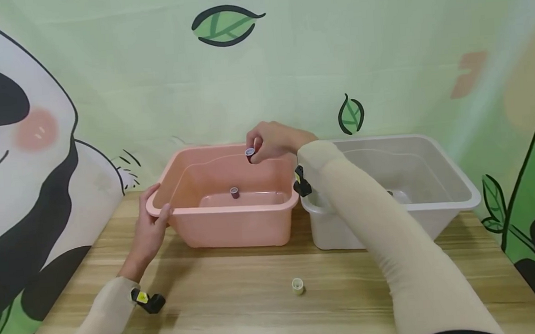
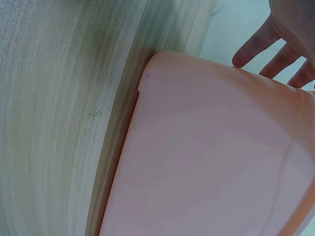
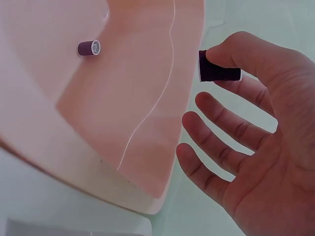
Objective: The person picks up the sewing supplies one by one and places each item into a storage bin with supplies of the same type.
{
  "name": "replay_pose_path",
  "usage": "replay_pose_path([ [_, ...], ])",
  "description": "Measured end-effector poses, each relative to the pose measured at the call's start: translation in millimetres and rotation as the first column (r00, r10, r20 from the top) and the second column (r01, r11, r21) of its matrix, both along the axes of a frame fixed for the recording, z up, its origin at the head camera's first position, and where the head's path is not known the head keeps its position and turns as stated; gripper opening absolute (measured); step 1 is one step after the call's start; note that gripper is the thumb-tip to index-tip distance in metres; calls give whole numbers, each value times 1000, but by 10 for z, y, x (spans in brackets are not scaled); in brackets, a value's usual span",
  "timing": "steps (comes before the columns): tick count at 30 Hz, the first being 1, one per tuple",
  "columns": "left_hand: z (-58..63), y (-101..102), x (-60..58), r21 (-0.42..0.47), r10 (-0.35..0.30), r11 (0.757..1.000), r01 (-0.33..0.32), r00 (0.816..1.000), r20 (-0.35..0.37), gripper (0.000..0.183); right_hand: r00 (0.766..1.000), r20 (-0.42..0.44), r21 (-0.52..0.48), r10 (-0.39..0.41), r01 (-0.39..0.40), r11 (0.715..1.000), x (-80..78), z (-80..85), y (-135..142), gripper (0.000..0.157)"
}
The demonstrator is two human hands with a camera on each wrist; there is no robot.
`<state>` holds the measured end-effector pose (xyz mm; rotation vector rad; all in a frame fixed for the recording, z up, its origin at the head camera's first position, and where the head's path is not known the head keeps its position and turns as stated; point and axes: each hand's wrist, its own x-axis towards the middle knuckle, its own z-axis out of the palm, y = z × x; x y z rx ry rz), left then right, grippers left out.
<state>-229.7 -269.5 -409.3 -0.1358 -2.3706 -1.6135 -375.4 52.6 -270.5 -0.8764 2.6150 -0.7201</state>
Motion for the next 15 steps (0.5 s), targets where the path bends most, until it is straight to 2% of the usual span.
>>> replay_pose_path([
  [5,-127,-58,-98,-1,5,1000,-5,1000,-20,71,1000,6,-4,-1,1,1000,-10,-12,-41,18],
  [8,-20,-3,-27,5,3,1000,-3,1000,-2,71,1000,11,-6,-3,3,1000,0,-25,-61,30],
  [10,5,8,-12,9,3,1000,-3,1000,6,71,1000,11,-2,-6,6,1000,9,-30,-67,40],
  [15,-129,-55,-99,0,12,1000,-12,1000,-1,70,1000,3,8,-16,16,1000,11,-24,-66,56],
])
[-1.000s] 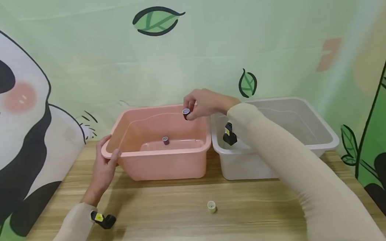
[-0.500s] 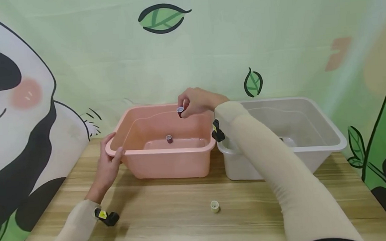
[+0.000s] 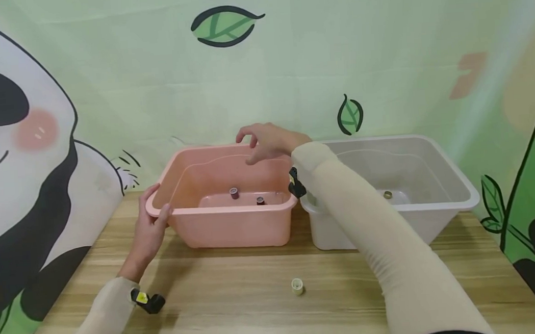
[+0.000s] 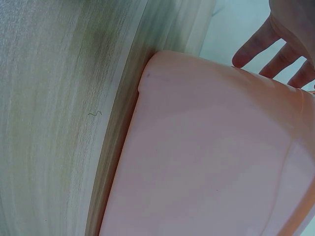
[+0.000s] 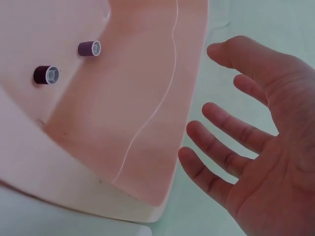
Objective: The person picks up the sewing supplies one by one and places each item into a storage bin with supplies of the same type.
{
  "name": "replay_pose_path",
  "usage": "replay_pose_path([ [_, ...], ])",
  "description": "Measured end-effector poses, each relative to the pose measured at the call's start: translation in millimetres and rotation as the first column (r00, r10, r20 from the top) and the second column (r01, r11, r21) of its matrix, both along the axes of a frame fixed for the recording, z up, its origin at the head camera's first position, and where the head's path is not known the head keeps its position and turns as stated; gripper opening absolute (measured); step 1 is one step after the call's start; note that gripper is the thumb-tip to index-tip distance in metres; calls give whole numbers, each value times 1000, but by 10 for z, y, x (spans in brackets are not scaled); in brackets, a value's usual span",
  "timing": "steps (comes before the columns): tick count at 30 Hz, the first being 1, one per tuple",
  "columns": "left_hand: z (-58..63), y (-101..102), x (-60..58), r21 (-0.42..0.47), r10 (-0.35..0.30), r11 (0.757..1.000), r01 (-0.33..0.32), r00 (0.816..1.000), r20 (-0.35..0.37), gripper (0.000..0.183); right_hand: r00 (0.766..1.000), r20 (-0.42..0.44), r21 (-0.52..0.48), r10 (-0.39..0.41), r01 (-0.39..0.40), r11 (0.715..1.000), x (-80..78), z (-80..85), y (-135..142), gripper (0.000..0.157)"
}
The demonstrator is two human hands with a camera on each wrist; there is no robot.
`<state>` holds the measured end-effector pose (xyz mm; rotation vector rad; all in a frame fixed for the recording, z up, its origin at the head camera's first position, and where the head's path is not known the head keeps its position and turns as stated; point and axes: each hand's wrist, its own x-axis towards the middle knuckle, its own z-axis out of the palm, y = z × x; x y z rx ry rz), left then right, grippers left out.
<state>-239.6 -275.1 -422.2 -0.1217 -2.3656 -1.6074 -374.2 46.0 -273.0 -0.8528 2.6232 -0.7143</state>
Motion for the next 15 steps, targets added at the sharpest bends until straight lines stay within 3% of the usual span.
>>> replay_pose_path([
  [8,-78,-47,-63,4,1,1000,-1,1000,-23,69,1000,-6,7,0,0,1000,14,27,2,59],
  [15,88,38,46,15,-9,1000,9,1000,8,70,1000,-26,20,14,-13,1000,32,-3,-16,57],
])
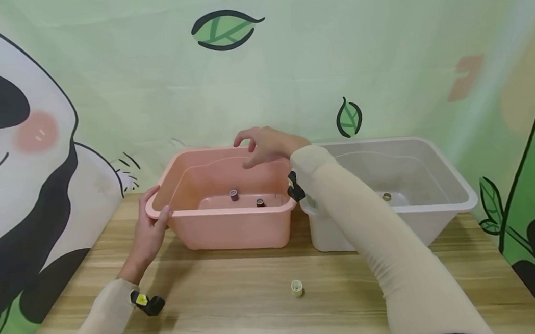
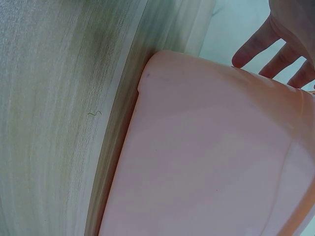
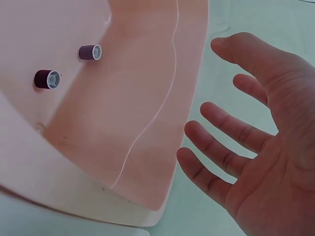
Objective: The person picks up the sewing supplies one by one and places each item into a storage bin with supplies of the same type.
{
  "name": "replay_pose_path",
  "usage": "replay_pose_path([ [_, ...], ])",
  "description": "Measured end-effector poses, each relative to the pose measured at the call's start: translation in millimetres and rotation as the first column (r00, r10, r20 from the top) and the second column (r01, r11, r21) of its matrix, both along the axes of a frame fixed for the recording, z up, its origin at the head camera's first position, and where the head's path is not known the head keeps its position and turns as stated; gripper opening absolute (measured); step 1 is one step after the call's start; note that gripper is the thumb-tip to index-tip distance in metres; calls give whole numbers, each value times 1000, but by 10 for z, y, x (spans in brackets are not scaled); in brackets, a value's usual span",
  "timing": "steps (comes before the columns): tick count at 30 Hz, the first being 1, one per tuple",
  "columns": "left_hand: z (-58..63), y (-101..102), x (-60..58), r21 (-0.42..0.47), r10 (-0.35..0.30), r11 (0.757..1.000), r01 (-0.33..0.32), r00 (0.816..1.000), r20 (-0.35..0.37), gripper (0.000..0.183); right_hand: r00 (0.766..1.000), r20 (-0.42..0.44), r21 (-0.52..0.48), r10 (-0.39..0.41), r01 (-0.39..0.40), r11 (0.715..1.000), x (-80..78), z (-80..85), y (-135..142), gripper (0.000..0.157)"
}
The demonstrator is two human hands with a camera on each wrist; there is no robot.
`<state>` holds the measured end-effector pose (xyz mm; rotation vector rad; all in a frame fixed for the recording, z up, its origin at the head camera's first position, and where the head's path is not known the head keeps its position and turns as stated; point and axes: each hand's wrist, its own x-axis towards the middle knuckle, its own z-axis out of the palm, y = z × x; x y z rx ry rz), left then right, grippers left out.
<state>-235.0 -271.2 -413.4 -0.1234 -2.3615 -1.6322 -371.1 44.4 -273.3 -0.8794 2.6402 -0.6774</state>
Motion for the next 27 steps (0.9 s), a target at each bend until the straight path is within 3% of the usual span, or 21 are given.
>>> replay_pose_path([
  [4,94,64,86,4,-16,1000,16,1000,-11,70,999,-18,-8,31,-32,999,42,-7,-6,56],
  [9,83,62,83,9,-20,1000,21,999,-32,68,992,-55,-24,111,-113,993,159,33,-13,55],
  [12,38,44,49,14,-17,1000,17,1000,-24,69,988,-67,-29,136,-138,990,253,59,-7,57],
  [19,-189,-58,-105,5,2,1000,-2,999,-32,70,985,-75,-78,153,-159,984,455,103,54,62],
  [27,-216,-99,-115,-5,10,1000,-10,998,-57,69,967,-146,-88,207,-221,971,619,51,187,62],
])
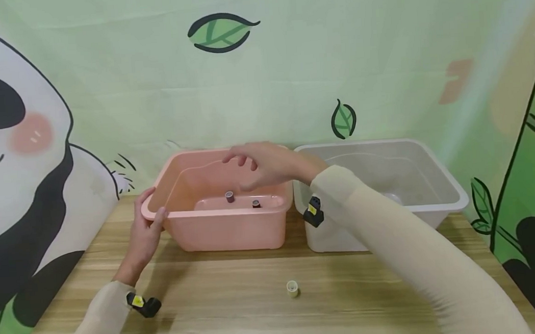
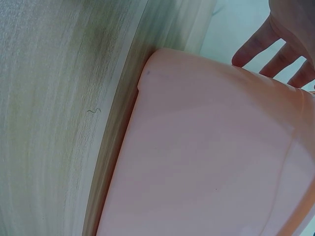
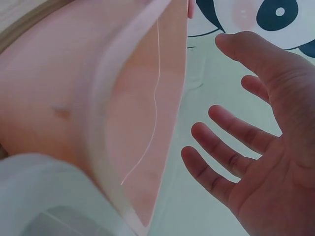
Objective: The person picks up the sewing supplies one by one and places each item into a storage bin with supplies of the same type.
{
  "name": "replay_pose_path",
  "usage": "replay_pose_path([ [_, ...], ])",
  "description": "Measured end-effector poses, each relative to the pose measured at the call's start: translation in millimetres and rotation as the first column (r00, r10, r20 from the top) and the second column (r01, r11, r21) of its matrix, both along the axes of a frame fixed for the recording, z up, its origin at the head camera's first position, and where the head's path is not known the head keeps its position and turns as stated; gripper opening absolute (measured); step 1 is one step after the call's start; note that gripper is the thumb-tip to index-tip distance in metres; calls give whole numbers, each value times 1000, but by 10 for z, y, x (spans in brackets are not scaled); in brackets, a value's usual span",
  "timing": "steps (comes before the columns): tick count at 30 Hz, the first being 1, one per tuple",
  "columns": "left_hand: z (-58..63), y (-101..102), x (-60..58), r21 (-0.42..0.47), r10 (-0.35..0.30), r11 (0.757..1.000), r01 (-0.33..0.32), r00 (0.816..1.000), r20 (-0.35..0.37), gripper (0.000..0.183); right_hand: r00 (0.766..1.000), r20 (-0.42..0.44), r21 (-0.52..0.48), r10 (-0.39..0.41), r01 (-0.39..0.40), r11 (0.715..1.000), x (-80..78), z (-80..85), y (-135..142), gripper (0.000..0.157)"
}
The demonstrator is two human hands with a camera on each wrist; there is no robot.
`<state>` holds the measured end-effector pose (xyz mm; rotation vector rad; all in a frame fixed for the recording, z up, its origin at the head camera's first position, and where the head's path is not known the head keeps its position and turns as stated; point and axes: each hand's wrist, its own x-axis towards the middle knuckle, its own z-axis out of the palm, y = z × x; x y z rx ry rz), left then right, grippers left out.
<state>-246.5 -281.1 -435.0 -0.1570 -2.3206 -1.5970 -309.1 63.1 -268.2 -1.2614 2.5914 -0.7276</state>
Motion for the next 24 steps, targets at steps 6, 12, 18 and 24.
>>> replay_pose_path([
  [6,151,88,113,-2,-9,1000,9,1000,26,70,997,-38,-68,67,-70,995,128,-87,126,64],
  [12,123,78,101,-9,-7,1000,7,1000,8,69,990,-89,-106,111,-120,987,271,-159,229,57],
  [18,1,22,18,-12,0,1000,-1,1000,-11,69,986,-126,-107,109,-123,987,423,-224,311,57],
  [24,99,75,75,-12,2,1000,-2,1000,13,69,970,-196,-150,142,-172,974,525,-291,383,55],
])
